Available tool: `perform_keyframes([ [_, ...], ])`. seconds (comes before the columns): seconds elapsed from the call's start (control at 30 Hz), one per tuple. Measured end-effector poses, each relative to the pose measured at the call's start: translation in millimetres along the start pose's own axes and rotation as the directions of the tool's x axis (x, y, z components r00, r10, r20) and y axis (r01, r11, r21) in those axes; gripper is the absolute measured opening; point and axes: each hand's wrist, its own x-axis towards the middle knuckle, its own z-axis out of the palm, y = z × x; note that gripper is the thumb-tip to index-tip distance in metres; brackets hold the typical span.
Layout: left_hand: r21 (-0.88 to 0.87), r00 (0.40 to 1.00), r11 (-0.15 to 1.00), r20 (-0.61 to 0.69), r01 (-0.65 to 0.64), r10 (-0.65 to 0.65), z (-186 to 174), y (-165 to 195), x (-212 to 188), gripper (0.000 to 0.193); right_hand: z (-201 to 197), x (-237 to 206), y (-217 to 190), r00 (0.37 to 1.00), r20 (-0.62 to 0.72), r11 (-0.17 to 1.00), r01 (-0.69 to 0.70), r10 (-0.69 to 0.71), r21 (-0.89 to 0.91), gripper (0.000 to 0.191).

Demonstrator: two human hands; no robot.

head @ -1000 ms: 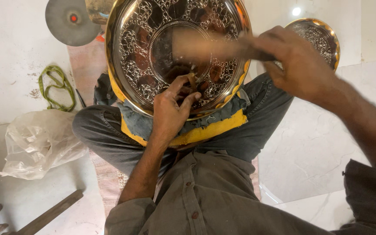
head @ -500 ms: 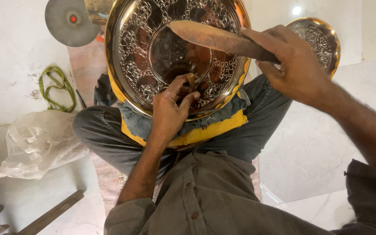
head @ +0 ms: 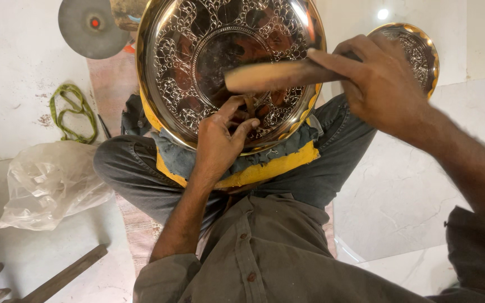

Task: The person uses a hammer and chisel to engrave a decorative pattern on a large metal plate. They hold the chisel with one hand and strike it with a hammer, working on the intricate design.

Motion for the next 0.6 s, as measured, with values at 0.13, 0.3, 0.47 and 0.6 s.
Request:
perform_keyframes([
  [0.13, -0.003, 1.000, 1.000, 0.012, 0.019, -0.019, 0.2, -0.8, 1.1, 0.049, 2.8, -3.4, 4.6, 1.000, 0.015, 0.999, 0.003, -0.002, -0.047, 0.063],
  [0.3, -0.012, 1.000, 1.000, 0.023, -0.019, 0.020, 0.3, -4.7, 1.7, 0.045, 5.0, -4.8, 9.3, 1.000, -0.028, 0.987, 0.016, -0.011, 0.158, 0.061],
  [0.47, -0.017, 0.986, 0.986, -0.031, -0.164, 0.163, -0.8, -4.3, 2.3, 0.046, 2.4, -4.7, 8.2, 0.993, -0.052, 0.980, 0.099, -0.109, -0.173, 0.057],
  [0.6, 0.008, 0.996, 0.997, 0.044, 0.075, -0.076, -1.7, -2.0, 1.1, 0.045, -2.3, -4.0, 7.1, 0.989, 0.043, 0.923, -0.151, 0.145, 0.355, 0.065],
])
